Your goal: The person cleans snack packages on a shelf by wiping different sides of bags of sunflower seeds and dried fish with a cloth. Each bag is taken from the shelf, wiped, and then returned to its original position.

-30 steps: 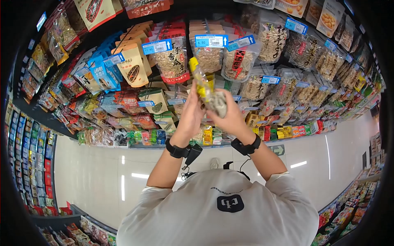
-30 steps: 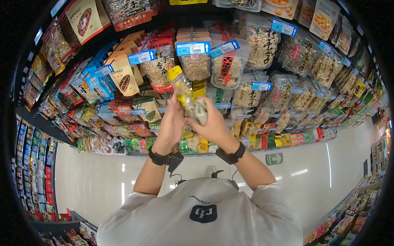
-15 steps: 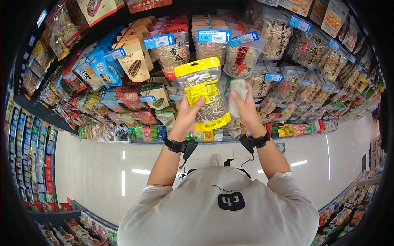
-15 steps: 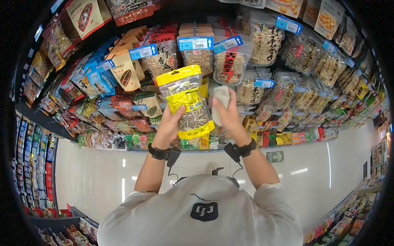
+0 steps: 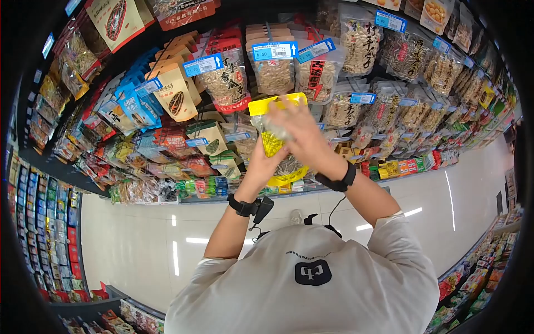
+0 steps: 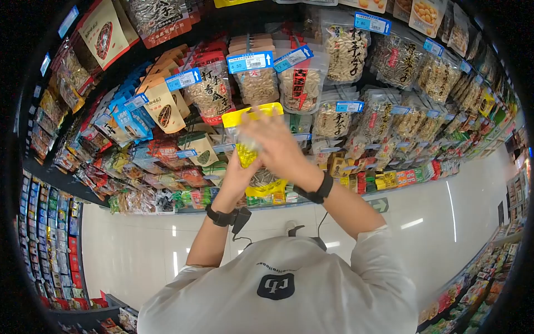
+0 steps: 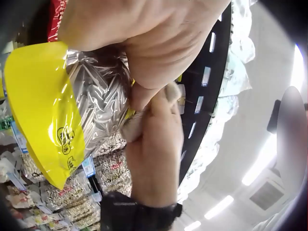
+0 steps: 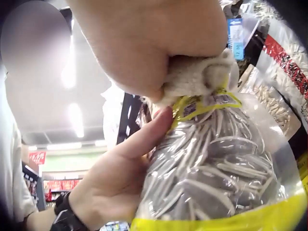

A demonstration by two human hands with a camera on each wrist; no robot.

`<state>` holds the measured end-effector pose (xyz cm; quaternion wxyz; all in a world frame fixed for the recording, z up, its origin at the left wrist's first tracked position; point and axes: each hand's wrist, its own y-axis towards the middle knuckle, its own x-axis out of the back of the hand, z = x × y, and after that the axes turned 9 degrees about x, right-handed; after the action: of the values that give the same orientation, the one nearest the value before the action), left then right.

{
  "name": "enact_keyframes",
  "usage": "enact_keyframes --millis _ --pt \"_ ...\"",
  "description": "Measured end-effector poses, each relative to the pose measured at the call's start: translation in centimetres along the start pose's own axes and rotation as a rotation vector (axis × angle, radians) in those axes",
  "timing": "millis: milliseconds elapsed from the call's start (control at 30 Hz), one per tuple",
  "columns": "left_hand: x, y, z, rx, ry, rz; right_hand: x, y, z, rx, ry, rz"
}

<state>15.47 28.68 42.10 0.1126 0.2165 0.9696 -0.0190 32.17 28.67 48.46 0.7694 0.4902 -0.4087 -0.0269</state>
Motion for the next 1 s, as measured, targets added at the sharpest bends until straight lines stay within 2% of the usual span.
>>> enact_keyframes --millis 67,100,133,167,200,233,267,300,367,400,467,500,567,600,633,667,700,733,800,833,867,900,933,967,1000 --pt "0.8 0.3 0.2 -0.167 0.212 -0.043 0.1 -0.1 0.6 0.107 0.117 0.152" --pt "0.8 0.2 -0.1 -0.165 0.213 -0.041 -0.1 0.4 -0.8 0.112 -0.049 0.024" --pt "0.7 -0.2 -0.4 -0.070 0.180 -0.007 -0.3 0.6 -1.6 0.105 -0.048 0.028" --pt "0.5 -0.4 -0.5 0.021 0.145 0.025 -0.3 0.8 -2.4 0.004 -0.023 -0.084" --pt "0.4 -0.4 -0.4 0.019 0.140 0.024 -0.4 1.0 -2.8 -0.093 0.000 -0.198" --pt "0.4 -0.3 -0.3 0.025 0.152 0.005 -0.6 0.9 -2.5 -0.051 -0.041 -0.114" --pt "0.5 -0.1 -0.3 0.029 0.166 -0.013 -1.0 0.5 -1.7 -0.048 -0.045 -0.117" --pt "0.6 0.2 -0.2 0.024 0.167 -0.010 -1.0 0.6 0.2 0.089 -0.067 -0.071" --pt "0.8 0.3 0.3 -0.135 0.252 -0.032 -1.3 0.2 2.1 0.324 -0.079 0.054" --pt "0.7 0.2 0.0 -0.132 0.250 -0.033 -1.3 0.2 2.0 0.322 -0.077 0.056" --pt "0.4 0.2 -0.9 -0.135 0.514 -0.122 -1.2 0.9 0.9 0.282 -0.099 0.013" --pt "0.4 0.2 -0.8 -0.133 0.515 -0.121 -1.1 1.4 0.1 0.202 -0.163 -0.080" --pt "0.2 0.6 -0.3 -0.019 0.294 -0.008 -0.9 1.8 0.0 0.156 -0.140 -0.073" --pt "0.3 0.9 0.3 -0.021 0.291 -0.009 -0.8 2.0 0.0 0.110 -0.114 -0.065" --pt "0.5 1.0 0.9 -0.105 0.391 -0.078 -0.9 1.6 0.5 0.112 -0.113 -0.064" --pt "0.7 1.2 1.4 -0.189 0.492 -0.149 -1.2 0.9 1.3 0.233 -0.045 0.035" --pt "0.9 1.2 1.3 -0.191 0.493 -0.152 -1.5 0.5 1.7 0.356 0.022 0.132" --pt "1.1 1.3 1.2 -0.209 0.549 -0.136 -1.5 0.5 1.3 0.358 0.023 0.131" --pt "0.9 1.0 0.4 -0.222 0.605 -0.116 -1.3 0.4 0.0 0.247 -0.095 -0.027" --pt "0.2 0.7 -1.0 -0.062 0.413 -0.043 -1.1 0.8 -0.4 0.131 -0.204 -0.116" --pt "-0.2 0.6 -1.7 0.093 0.218 0.028 -1.2 0.7 -0.3 0.131 -0.203 -0.112" --pt "-0.4 0.6 -1.6 0.092 0.216 0.027 -1.3 0.8 -0.1 0.124 -0.140 -0.096" --pt "-0.4 0.7 -1.3 -0.058 0.291 -0.070 -1.3 0.9 0.2 0.119 -0.078 -0.082" --pt "-0.3 0.9 -1.1 -0.210 0.366 -0.167 -1.0 0.6 1.0 0.213 -0.045 0.021" --pt "0.6 1.6 0.0 -0.214 0.369 -0.165 -1.0 0.4 1.1 0.215 -0.047 0.017"
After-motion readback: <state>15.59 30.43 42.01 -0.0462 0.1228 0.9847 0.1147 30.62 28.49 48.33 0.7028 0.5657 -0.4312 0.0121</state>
